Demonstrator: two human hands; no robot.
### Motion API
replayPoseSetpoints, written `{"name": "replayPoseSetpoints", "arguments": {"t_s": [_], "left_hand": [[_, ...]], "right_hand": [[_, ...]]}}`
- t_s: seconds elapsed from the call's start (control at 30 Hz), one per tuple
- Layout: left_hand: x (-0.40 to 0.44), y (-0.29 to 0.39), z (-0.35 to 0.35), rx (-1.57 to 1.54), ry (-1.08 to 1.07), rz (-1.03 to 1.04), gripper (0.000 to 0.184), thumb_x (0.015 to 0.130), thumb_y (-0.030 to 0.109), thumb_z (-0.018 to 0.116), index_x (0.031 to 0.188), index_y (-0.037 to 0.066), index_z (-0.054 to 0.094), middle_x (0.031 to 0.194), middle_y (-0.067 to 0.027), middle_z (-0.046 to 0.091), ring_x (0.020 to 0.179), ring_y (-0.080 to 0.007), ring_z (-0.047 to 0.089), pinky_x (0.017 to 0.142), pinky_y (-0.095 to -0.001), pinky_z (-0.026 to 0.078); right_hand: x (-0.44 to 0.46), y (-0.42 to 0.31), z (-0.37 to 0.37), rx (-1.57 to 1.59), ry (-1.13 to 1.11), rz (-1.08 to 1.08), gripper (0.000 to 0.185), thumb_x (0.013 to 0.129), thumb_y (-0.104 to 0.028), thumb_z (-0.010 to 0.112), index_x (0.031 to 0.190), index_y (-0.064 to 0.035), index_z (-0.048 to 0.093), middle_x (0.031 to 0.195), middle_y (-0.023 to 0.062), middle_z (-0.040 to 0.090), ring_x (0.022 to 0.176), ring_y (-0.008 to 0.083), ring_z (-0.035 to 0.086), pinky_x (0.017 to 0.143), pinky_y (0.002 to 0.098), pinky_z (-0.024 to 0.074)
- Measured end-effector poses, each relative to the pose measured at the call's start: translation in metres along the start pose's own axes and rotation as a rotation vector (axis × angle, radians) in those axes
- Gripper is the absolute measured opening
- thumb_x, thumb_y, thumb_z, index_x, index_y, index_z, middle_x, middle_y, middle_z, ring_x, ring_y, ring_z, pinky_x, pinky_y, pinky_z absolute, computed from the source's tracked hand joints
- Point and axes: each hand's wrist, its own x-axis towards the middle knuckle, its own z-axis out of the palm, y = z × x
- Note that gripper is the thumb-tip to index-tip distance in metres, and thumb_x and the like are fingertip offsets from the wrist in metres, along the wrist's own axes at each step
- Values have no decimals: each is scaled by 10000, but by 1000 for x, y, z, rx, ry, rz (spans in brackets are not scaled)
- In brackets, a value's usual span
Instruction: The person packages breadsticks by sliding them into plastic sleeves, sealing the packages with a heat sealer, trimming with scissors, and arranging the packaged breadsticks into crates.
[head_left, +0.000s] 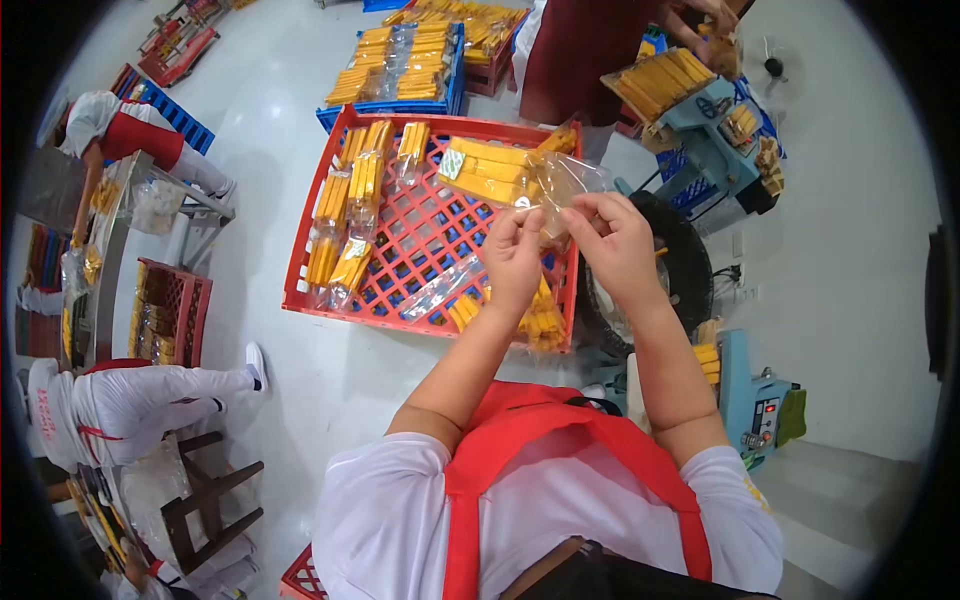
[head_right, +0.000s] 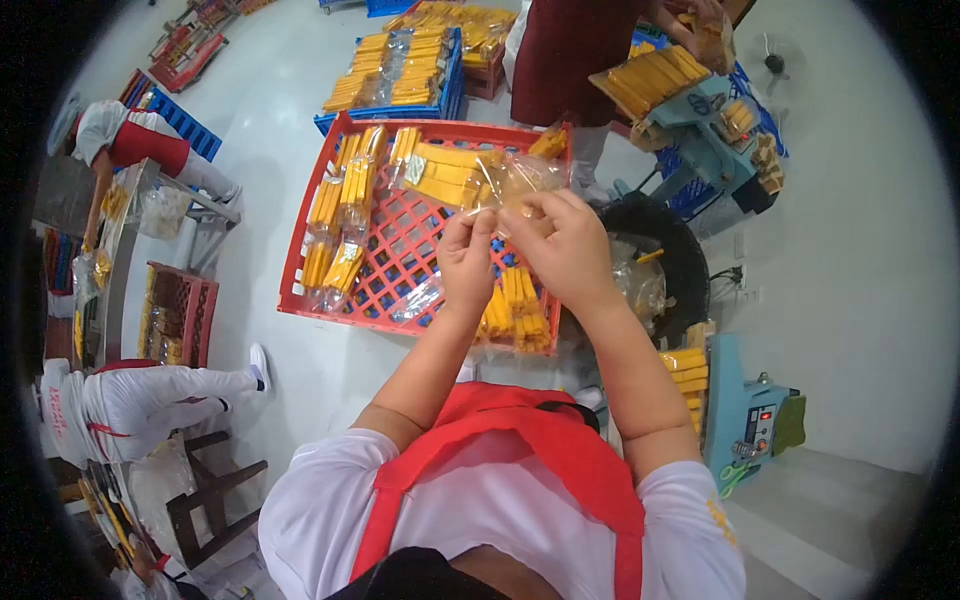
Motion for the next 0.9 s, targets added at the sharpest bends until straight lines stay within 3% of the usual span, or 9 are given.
{"name": "replayPoseSetpoints", "arguments": {"t_s": [0.13, 0.23, 0.4, 0.47, 0.53, 0.6, 0.73, 0.83, 0.9], "left_hand": [[-9, 25, 22, 219, -20, 209, 78, 788, 80, 576, 805, 8, 599, 750, -61, 553, 688, -126, 505, 624, -218, 391], [-11, 30, 28, 307, -53, 296, 65, 765, 41, 588, 818, 8, 605, 747, -75, 574, 677, -153, 515, 618, -232, 400], [-22, 30, 30, 216, -182, 266, 75, 764, 49, 588, 825, 9, 606, 738, -83, 576, 669, -166, 519, 603, -241, 406], [-21, 34, 31, 244, -157, 270, 71, 780, 69, 576, 806, 10, 607, 729, -68, 574, 663, -144, 512, 587, -232, 399], [-22, 35, 28, 272, -148, 256, 90, 796, 89, 564, 787, 11, 608, 720, -53, 573, 658, -122, 504, 570, -223, 392], [-19, 32, 12, 39, -258, -182, 216, 851, 164, 482, 777, -9, 586, 820, -55, 582, 713, -123, 523, 656, -236, 395], [-5, -9, -22, -127, -65, -244, 276, 870, 294, 447, 922, 45, 554, 827, -8, 564, 722, -69, 489, 622, -205, 366], [-9, -8, -36, -50, 198, -657, 392, 845, 399, 451, 1102, 104, 470, 1007, -45, 541, 841, -134, 505, 704, -295, 390], [-13, -11, -55, -489, -181, -807, 514, 817, 482, 443, 1210, 156, 384, 1134, -65, 487, 956, -207, 489, 775, -395, 385]], "right_hand": [[-3, -6, -19, 374, 59, 260, 170, 793, -134, 583, 826, 32, 564, 777, 29, 564, 677, 30, 500, 562, 184, 407], [-6, -15, -22, 502, 258, 225, 190, 786, -135, 593, 832, 45, 557, 721, 29, 570, 640, 53, 520, 560, 186, 417], [-8, -22, -39, 544, -183, 311, 175, 795, -149, 563, 746, 17, 582, 634, 59, 583, 720, 122, 566, 613, 220, 428], [-5, -46, -51, -293, -209, 125, 209, 791, -204, 530, 709, -28, 607, 650, 123, 588, 707, 208, 579, 602, 273, 428], [0, -41, -49, -450, -173, -107, 217, 782, -210, 546, 696, -23, 611, 616, 116, 567, 640, 163, 548, 564, 267, 402], [11, -34, -46, -601, -160, -375, 188, 772, -202, 567, 756, -28, 634, 586, 107, 542, 573, 127, 527, 525, 259, 384], [15, -28, -41, -136, -150, -226, 214, 771, -211, 540, 772, -17, 631, 649, 148, 578, 555, 197, 559, 519, 292, 415], [6, -24, -40, -16, -175, -105, 235, 782, -210, 555, 803, 13, 627, 623, 103, 585, 538, 107, 522, 518, 257, 411], [-1, -35, -45, 169, -175, -60, 256, 803, -213, 549, 825, 29, 628, 621, 34, 589, 545, 67, 481, 527, 235, 412]]}}
